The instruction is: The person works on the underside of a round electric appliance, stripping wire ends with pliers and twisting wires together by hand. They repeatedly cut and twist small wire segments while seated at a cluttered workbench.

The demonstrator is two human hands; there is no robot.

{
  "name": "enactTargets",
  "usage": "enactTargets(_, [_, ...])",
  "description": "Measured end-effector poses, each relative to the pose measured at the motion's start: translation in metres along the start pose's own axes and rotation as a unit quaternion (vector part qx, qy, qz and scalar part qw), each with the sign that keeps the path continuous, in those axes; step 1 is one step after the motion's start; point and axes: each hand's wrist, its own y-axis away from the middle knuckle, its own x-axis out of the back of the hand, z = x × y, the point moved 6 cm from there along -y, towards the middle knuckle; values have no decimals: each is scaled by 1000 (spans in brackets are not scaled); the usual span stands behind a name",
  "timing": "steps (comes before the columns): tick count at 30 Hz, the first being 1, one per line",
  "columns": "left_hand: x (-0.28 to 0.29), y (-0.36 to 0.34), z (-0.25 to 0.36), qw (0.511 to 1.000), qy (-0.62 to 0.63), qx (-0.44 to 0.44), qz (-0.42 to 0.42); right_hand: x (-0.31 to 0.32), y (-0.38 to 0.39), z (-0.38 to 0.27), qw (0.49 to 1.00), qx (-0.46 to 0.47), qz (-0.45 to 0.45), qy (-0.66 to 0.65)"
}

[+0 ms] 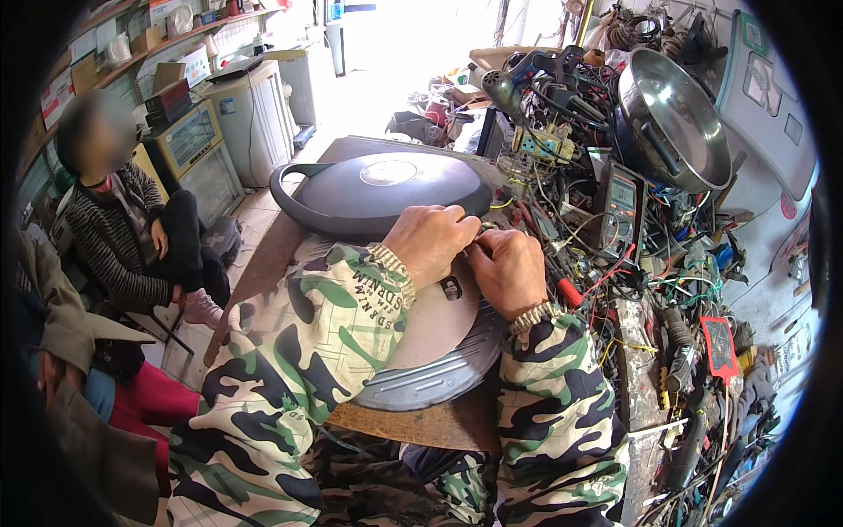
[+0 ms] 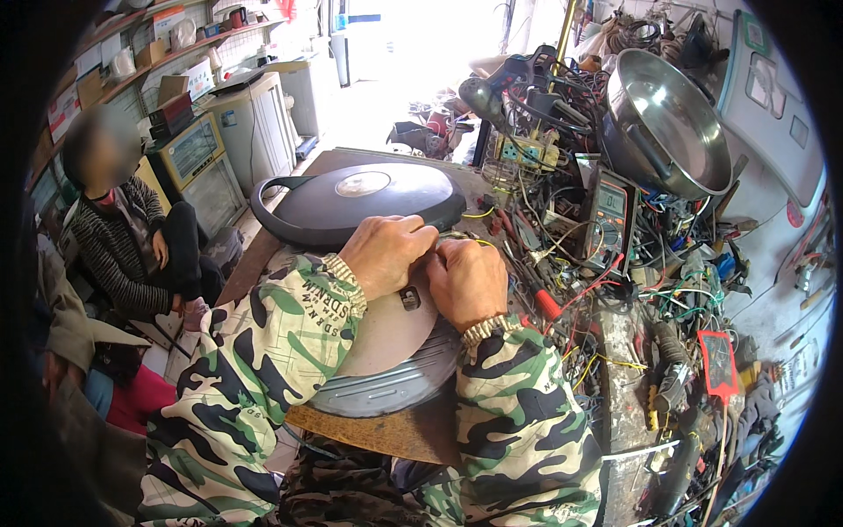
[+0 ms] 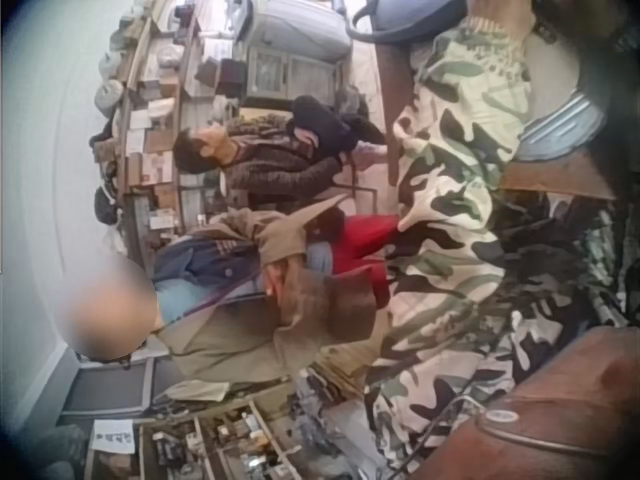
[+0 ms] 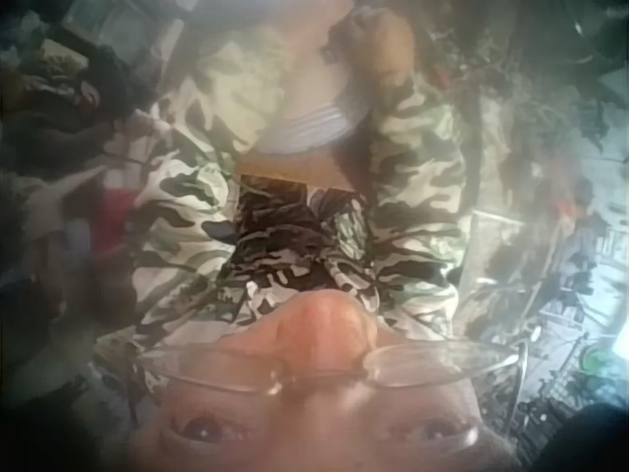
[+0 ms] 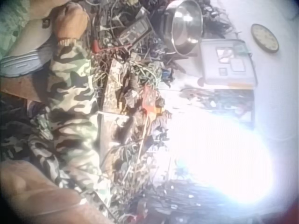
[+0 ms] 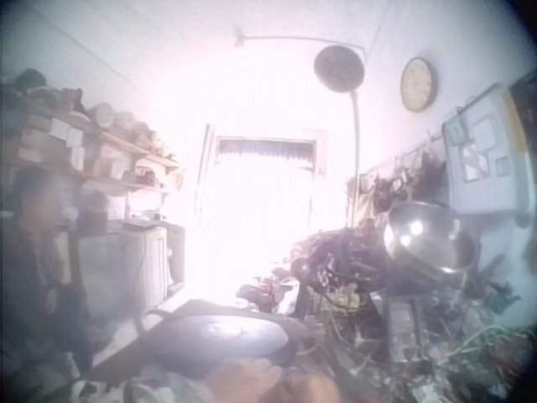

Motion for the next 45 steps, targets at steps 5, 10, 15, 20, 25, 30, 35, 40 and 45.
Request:
enactTargets(5, [22,12,-4,999,-41,32,-8,-4,-3,-27,1000,27,10,11])
enactTargets(10, [19,9,-3,999,-26,31,-8,-4,2,-23,999,13,7,42])
enactTargets(15, [23,13,-5,999,-28,30,0,-8,3,-22,1000,13,5,17])
enactTargets(20, [10,4,-1,1000,-10,15,-2,-4,8,-3,1000,-20,12,-14])
enactTargets(25, [24,12,-5,999,-28,29,-1,-7,7,-22,999,17,5,30])
enactTargets(30, [19,10,-3,999,-23,25,10,0,14,-28,996,22,21,82])
enactTargets(35, [18,11,-3,999,-26,26,11,1,20,-30,995,29,53,86])
enactTargets(40, [24,14,-4,999,-33,31,9,0,22,-36,994,45,63,72])
enactTargets(45, [5,4,-1,1000,-13,14,8,6,29,-19,995,12,63,75])
